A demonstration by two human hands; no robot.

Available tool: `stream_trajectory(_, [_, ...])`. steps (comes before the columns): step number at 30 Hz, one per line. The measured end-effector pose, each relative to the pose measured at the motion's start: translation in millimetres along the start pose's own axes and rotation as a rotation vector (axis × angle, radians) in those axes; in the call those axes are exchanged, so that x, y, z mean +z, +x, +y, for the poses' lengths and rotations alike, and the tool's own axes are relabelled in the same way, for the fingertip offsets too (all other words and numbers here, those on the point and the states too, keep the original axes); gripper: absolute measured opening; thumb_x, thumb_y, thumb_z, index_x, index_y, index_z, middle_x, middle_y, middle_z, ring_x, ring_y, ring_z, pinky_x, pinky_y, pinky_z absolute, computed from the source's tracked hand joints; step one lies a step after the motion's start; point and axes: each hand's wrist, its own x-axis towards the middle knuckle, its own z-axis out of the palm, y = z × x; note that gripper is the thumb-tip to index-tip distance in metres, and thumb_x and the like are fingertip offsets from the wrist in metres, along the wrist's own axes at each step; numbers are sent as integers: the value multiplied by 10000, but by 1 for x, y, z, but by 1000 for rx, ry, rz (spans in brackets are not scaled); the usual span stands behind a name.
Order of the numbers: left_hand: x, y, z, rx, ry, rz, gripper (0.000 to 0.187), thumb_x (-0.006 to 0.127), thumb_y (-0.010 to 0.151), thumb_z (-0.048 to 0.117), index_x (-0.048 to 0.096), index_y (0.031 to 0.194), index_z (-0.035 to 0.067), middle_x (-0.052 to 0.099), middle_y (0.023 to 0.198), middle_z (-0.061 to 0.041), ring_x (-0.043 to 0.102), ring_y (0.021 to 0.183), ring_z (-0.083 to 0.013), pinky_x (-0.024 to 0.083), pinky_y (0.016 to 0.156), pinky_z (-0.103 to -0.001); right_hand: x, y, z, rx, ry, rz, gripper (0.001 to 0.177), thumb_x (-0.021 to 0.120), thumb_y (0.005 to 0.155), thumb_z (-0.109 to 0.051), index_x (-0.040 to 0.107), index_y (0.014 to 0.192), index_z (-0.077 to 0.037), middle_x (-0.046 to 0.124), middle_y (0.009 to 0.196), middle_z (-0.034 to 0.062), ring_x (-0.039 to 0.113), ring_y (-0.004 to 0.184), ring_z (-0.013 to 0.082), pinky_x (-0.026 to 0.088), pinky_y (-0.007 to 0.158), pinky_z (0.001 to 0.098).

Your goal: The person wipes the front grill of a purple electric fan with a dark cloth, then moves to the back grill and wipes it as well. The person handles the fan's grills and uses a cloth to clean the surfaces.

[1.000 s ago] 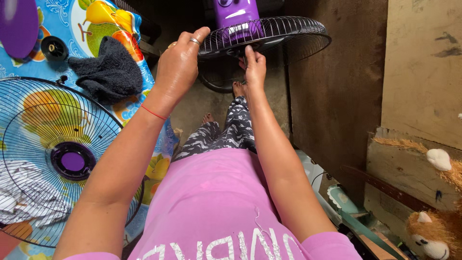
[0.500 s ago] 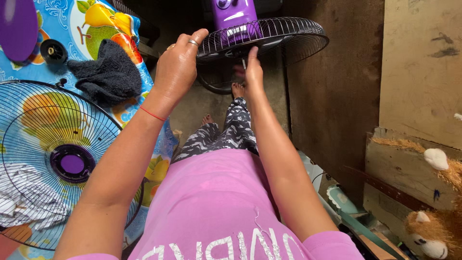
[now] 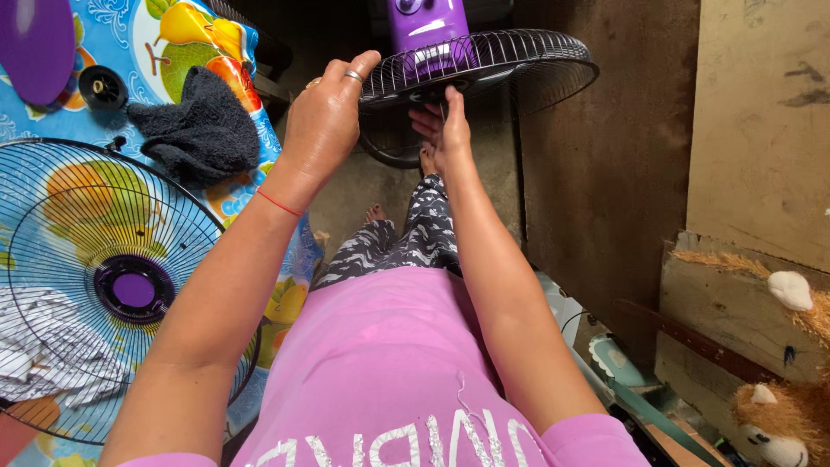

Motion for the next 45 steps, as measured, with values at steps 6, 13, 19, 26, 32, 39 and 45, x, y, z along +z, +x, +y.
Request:
stream_trajectory(6, [-2, 1, 2, -11, 4, -8, 595, 567, 884, -91, 600, 1426, 153, 657, 1100, -121, 668, 882, -388, 554, 765, -492, 9, -30, -26, -33, -101, 34, 811, 648, 785, -616, 530, 1340, -36, 721, 1238, 165, 623, 1203, 349, 349, 1002, 558])
stream_trajectory(13, [-4, 2, 6, -12, -3, -2, 580, 569, 894, -80, 601, 1422, 158, 660, 1104, -112, 671, 886, -380, 559, 775, -486, 35, -60, -22, -738, -1019, 589, 668, 843, 756, -368, 521, 1236, -34, 607, 1198, 138, 553, 1171, 345, 398, 984, 535])
stream_trajectory(19, [-4, 0, 5, 3, 5, 6, 588, 566, 890, -80, 602, 1427, 158, 656, 1102, -111, 672, 897, -378, 558, 775, -485, 16, -64, -7, -952, -883, 464, 471, 772, 880, -247, 586, 1284, -90, 606, 1286, 83, 580, 1239, 276, 441, 1074, 463])
stream_trajectory(26, [1, -3, -1, 17, 8, 22, 607, 565, 888, -88, 595, 1435, 174, 650, 1100, -108, 666, 888, -378, 560, 780, -487, -6, -24, 6, -773, -241, 426, 446, 665, 1010, -317, 547, 1352, -56, 632, 1161, 60, 603, 1089, 198, 505, 980, 339])
stream_trajectory(32, [-12, -2, 4, -47, -45, 5, 623, 592, 922, -54, 559, 1491, 197, 633, 1144, -151, 661, 921, -390, 560, 805, -508, 1, -70, 42, -940, -509, 461, 343, 681, 1029, -306, 596, 879, -9, 583, 844, 75, 517, 777, 166, 476, 736, 344])
stream_trajectory(39, [-64, -34, 0, -63, -8, 91, 886, 862, 699, 309, 495, 1487, 139, 547, 1289, -264, 531, 1207, -498, 471, 872, -670, 51, -177, 64, -831, -897, -39, 373, 669, 1007, -256, 540, 742, -27, 497, 674, 51, 452, 615, 165, 415, 578, 368])
stream_trajectory(45, [-99, -85, -92, -289, 454, 113, 618, 820, 832, 299, 590, 1347, 47, 510, 1435, -313, 431, 1398, -504, 325, 1099, -640, 111, -284, -42, -1112, -353, -534, 452, 590, 1083, -310, 562, 700, -70, 547, 769, 20, 519, 680, 116, 470, 604, 262])
